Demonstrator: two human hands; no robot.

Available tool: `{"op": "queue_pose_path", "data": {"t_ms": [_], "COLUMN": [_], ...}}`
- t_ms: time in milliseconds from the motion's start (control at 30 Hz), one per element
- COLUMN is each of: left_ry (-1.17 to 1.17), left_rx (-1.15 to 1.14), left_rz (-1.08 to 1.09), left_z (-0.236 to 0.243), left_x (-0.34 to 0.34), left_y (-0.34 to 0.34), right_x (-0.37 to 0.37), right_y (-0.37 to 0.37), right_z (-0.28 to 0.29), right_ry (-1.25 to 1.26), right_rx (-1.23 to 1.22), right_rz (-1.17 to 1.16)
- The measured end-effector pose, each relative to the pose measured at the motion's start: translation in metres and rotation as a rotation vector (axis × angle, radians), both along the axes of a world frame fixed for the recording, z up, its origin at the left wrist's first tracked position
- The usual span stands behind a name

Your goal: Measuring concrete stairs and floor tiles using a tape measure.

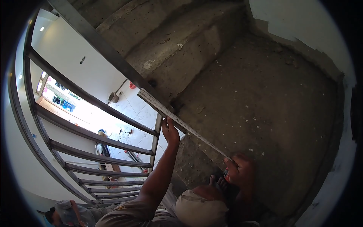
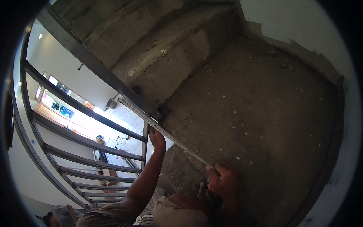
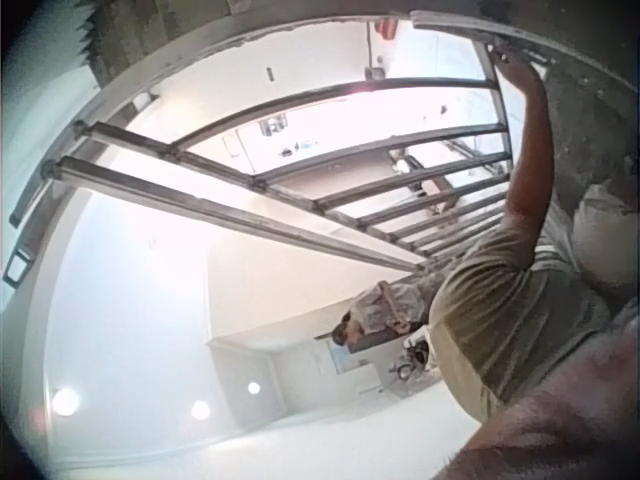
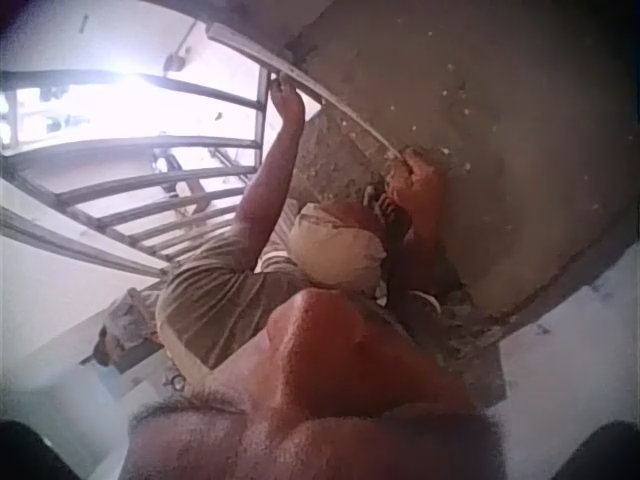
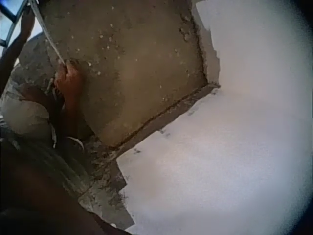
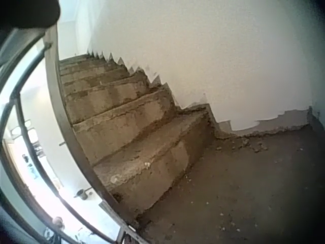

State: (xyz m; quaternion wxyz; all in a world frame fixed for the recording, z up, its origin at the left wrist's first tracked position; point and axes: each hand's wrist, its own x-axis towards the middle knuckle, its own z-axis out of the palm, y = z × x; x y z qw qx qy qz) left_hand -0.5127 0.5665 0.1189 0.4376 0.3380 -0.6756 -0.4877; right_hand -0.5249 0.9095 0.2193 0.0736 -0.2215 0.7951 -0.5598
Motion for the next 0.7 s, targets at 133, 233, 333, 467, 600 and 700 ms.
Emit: {"op": "queue_pose_path", "data": {"t_ms": [133, 233, 333, 467, 600, 700], "left_ry": [0.005, -0.018, 0.008, 0.035, -0.018, -0.031], "left_rx": [0.002, 0.003, -0.003, -0.018, -0.009, -0.008], "left_rz": [0.0, 0.006, 0.016, 0.024, 0.004, 0.0], "left_z": [0.0042, 0.0072, 0.0083, 0.0033, 0.0007, 0.0034], "left_x": [-0.0002, 0.0005, -0.001, 0.0017, 0.0002, -0.0019], "left_y": [0.0027, 0.0035, 0.0076, 0.0025, 0.0001, 0.005], "right_x": [0.0006, 0.0014, 0.0023, 0.0006, -0.0015, -0.0028], "right_y": [-0.0005, -0.0002, -0.0009, -0.003, 0.0004, 0.0004], "right_z": [0.0008, -0.0004, -0.0016, -0.0013, 0.0006, -0.0022], "right_ry": [0.01, -0.017, -0.041, -0.025, -0.01, -0.012], "right_rx": [0.006, -0.006, -0.026, -0.016, -0.014, 0.01], "right_rz": [-0.014, -0.016, -0.021, 0.003, 0.005, 0.005]}}
